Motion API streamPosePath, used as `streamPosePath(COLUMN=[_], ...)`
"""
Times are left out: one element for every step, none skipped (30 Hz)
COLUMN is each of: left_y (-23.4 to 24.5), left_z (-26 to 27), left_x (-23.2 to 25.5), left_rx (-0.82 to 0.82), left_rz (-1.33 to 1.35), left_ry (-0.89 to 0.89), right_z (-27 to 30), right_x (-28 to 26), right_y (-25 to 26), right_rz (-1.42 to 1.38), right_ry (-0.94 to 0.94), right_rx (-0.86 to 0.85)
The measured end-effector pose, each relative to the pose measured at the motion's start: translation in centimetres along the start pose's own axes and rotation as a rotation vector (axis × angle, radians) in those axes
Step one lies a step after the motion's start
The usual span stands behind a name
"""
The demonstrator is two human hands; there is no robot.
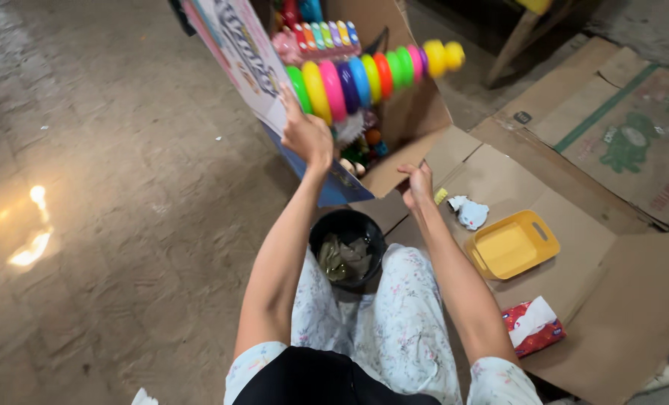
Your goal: The person sits on the floor and empties a cardboard box filled with toys onto a larger cardboard sheet. They then wipe the inside of the empty box with a tissue. Afterward, they wet a cloth in a black bowl and thoroughly wipe the inside and outside of a yellow plastic tray.
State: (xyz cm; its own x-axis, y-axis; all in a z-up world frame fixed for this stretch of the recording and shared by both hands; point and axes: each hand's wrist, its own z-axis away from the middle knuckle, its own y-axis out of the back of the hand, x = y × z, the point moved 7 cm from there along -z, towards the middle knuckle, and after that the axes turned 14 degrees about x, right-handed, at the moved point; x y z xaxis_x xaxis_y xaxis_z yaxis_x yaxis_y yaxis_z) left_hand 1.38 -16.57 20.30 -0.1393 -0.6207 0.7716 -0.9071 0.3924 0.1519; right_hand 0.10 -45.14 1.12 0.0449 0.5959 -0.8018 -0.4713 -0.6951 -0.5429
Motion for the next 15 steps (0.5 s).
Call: streamPosePath(left_y=[-1.8, -3.8, -5.9, -7.9, -9.7, -11.8, -14.0, -16.1, -18.4, -20.3, -22.2, -24.0, -25.8, -27.1, -28.3], left_z=[1.5, 3.0, 4.6, 6.4, 8.0, 9.3, 10.6, 12.0, 13.5, 15.0, 16.2, 17.4, 18.3, 19.1, 19.9], left_x=[-0.2, -0.6, -1.1, -1.7, -2.1, -2.2, -2.4, -2.7, -3.1, -3.6, -4.0, -4.4, -4.5, -4.7, -4.9], left_rx=[-0.028, -0.084, -0.141, -0.198, -0.255, -0.311, -0.367, -0.398, -0.428, -0.462, -0.488, -0.517, -0.547, -0.571, -0.596], left_rz=[0.009, -0.006, -0.021, -0.036, -0.047, -0.053, -0.059, -0.077, -0.095, -0.119, -0.098, -0.074, -0.051, -0.044, -0.037], left_ry=[-0.017, -0.01, -0.003, 0.005, 0.005, -0.001, -0.008, -0.052, -0.096, -0.14, -0.178, -0.214, -0.25, -0.279, -0.309], right_z=[-1.1, -2.3, -3.7, -5.1, -6.4, -7.8, -8.5, -9.1, -9.2, -9.0, -9.2, -9.7, -10.2, -10.5, -10.8], right_x=[0.1, 0.1, 0.4, 0.8, 1.4, 1.8, 2.6, 3.3, 3.7, 4.6, 5.3, 5.8, 6.7, 7.7, 9.0], right_y=[2.6, 4.9, 7.0, 9.2, 11.5, 13.0, 14.5, 15.8, 16.3, 16.6, 16.5, 16.4, 16.3, 16.1, 16.0], right_rz=[0.02, 0.02, 0.02, 0.021, 0.039, 0.049, 0.043, 0.04, -0.029, -0.098, -0.099, -0.098, -0.137, -0.175, -0.213], right_ry=[0.007, 0.041, 0.076, 0.111, 0.111, 0.116, 0.098, 0.08, 0.036, -0.014, -0.038, -0.062, -0.126, -0.194, -0.261], right_rx=[0.039, 0.062, 0.085, 0.11, 0.168, 0.226, 0.283, 0.334, 0.354, 0.378, 0.366, 0.358, 0.354, 0.347, 0.34])
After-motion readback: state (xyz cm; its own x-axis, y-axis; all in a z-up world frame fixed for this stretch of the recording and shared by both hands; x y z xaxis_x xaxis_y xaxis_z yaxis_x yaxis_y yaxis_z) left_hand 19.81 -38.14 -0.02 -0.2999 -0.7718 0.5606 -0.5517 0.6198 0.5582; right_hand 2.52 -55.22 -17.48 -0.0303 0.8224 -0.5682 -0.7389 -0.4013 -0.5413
